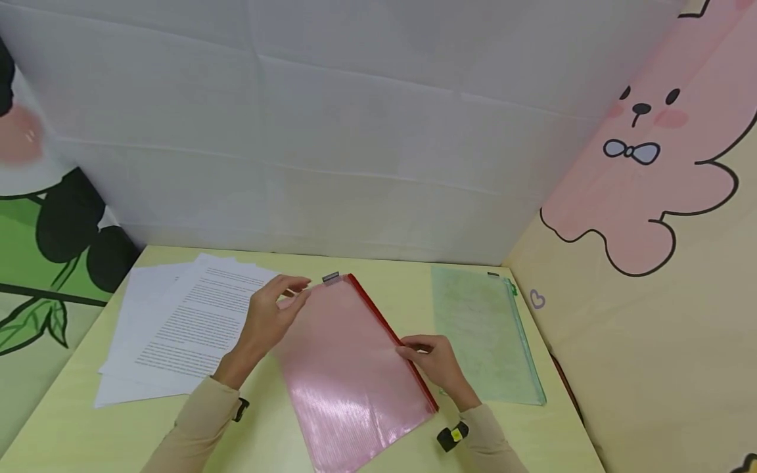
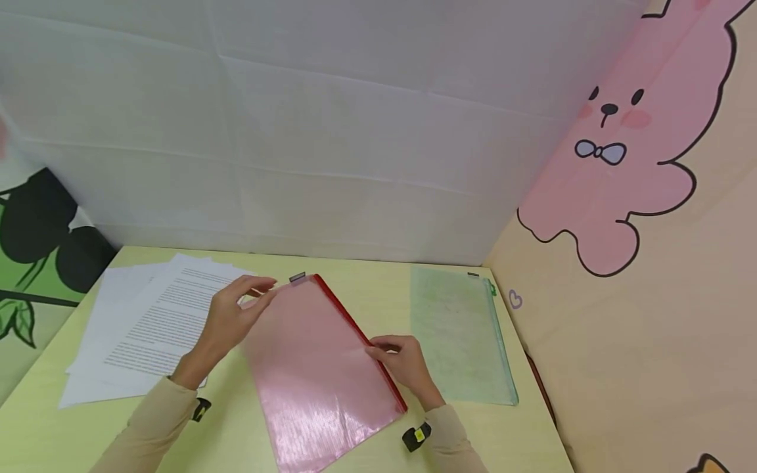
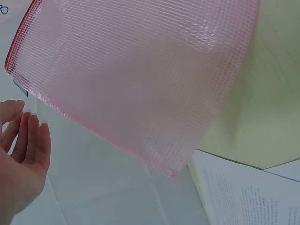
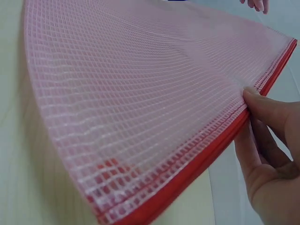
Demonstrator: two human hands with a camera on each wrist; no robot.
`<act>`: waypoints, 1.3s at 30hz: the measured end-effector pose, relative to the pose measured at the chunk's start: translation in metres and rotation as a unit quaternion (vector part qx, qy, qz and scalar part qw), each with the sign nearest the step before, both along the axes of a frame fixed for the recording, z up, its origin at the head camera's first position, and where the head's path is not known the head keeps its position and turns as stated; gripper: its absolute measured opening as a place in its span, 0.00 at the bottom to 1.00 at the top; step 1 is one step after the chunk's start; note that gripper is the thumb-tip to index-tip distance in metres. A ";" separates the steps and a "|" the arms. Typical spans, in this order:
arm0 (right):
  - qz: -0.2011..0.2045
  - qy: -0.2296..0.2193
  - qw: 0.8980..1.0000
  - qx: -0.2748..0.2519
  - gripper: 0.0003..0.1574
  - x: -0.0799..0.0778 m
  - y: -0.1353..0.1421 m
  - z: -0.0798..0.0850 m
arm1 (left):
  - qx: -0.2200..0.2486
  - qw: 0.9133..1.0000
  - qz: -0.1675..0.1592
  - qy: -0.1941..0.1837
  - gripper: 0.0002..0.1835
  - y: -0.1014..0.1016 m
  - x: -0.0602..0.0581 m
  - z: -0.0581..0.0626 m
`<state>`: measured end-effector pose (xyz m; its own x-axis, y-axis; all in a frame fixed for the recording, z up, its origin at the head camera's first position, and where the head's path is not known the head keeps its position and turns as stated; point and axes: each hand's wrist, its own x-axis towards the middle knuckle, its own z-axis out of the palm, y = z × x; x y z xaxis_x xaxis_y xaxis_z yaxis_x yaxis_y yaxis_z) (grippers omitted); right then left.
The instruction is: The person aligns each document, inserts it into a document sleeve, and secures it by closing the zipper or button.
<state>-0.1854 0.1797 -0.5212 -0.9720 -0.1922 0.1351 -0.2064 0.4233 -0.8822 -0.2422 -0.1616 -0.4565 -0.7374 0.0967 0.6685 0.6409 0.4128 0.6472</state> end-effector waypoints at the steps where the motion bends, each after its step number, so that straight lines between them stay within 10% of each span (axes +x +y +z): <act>1: -0.004 -0.006 1.000 -0.008 0.11 0.001 0.001 -0.001 | 0.000 1.000 0.006 0.000 0.13 -0.001 0.001 -0.002; 14: -0.037 -0.020 0.997 -0.057 0.11 0.004 0.012 -0.010 | -0.009 0.990 0.052 -0.128 0.06 -0.011 0.021 -0.042; 25: -0.057 -0.045 0.994 -0.084 0.13 0.008 0.013 -0.007 | -0.063 0.927 0.089 -0.359 0.14 -0.001 0.043 -0.070; 32: -0.064 -0.072 0.988 -0.117 0.14 0.010 0.013 -0.010 | -0.059 0.910 0.085 -0.401 0.23 0.009 0.054 -0.077; 39: -0.078 -0.098 0.982 -0.144 0.17 0.012 0.009 -0.015 | -0.082 0.913 0.063 -0.395 0.28 0.017 0.060 -0.078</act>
<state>-0.1732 0.1887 -0.5357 -0.9993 -0.0202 -0.0313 0.0276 0.1626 -0.9863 -0.1821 -0.1442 -0.5340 -0.9953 0.0282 -0.0929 -0.0589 0.5846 0.8092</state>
